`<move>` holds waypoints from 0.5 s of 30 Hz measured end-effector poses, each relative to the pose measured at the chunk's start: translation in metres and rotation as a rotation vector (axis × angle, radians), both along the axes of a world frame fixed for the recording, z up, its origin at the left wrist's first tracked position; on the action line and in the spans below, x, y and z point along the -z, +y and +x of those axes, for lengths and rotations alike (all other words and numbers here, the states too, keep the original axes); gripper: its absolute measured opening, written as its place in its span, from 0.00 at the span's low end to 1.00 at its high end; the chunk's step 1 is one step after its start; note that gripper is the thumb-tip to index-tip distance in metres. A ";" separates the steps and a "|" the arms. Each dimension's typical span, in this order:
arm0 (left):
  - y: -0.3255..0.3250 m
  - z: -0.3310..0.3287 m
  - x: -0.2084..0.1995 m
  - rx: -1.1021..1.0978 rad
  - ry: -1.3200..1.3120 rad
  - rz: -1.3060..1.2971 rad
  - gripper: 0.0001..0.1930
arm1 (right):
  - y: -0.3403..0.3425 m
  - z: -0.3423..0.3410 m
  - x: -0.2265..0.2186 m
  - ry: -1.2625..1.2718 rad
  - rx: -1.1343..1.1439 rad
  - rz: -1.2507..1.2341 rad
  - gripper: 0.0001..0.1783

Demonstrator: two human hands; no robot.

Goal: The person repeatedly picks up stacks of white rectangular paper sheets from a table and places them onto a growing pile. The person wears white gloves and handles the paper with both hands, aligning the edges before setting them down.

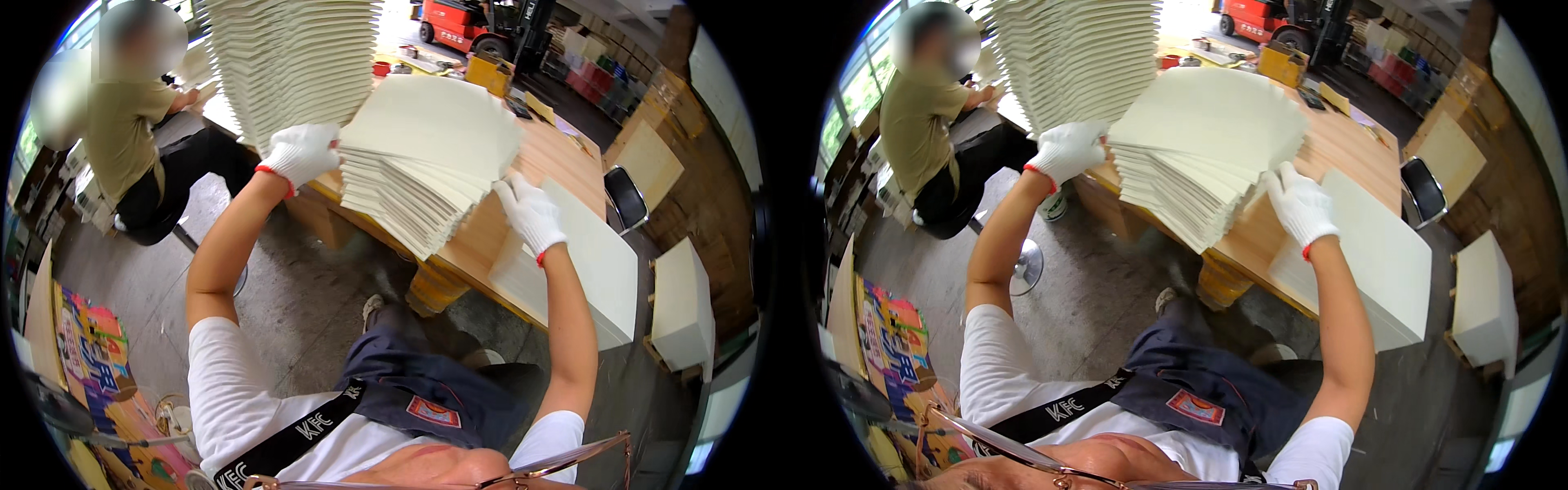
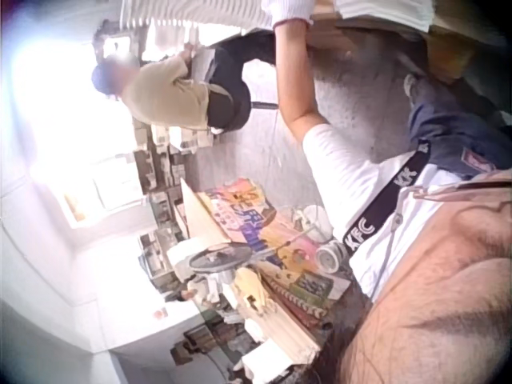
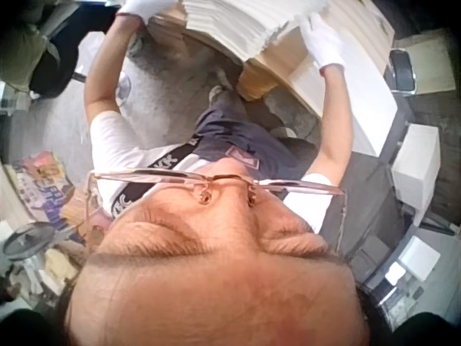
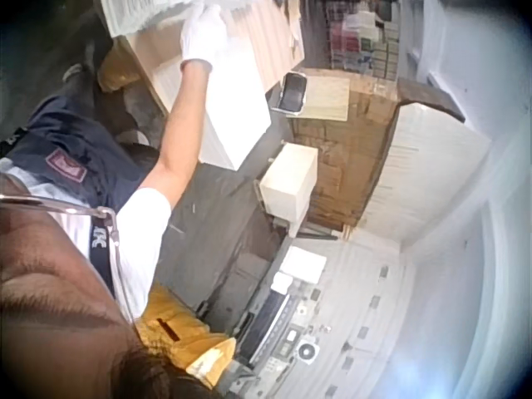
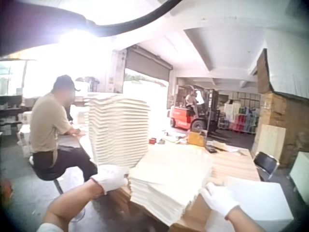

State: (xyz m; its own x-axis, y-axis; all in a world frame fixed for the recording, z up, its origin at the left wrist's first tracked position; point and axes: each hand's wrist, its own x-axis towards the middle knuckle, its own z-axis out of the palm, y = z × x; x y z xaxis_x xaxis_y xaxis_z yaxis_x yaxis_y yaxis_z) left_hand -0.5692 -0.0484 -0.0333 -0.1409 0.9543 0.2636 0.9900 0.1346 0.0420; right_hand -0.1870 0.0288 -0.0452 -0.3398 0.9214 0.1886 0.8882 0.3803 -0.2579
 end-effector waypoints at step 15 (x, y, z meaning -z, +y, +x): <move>-0.115 0.150 -0.059 2.151 -1.561 -0.178 0.30 | -0.132 0.096 0.028 0.163 0.032 -0.473 0.23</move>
State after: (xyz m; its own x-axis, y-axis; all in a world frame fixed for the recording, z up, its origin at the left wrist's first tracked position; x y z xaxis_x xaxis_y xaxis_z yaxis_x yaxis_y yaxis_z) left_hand -0.4190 -0.1632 0.0255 0.5048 0.0568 0.8613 -0.8177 -0.2884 0.4983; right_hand -0.0905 -0.1028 -0.0732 -0.3113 0.9281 -0.2044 0.8313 0.1617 -0.5318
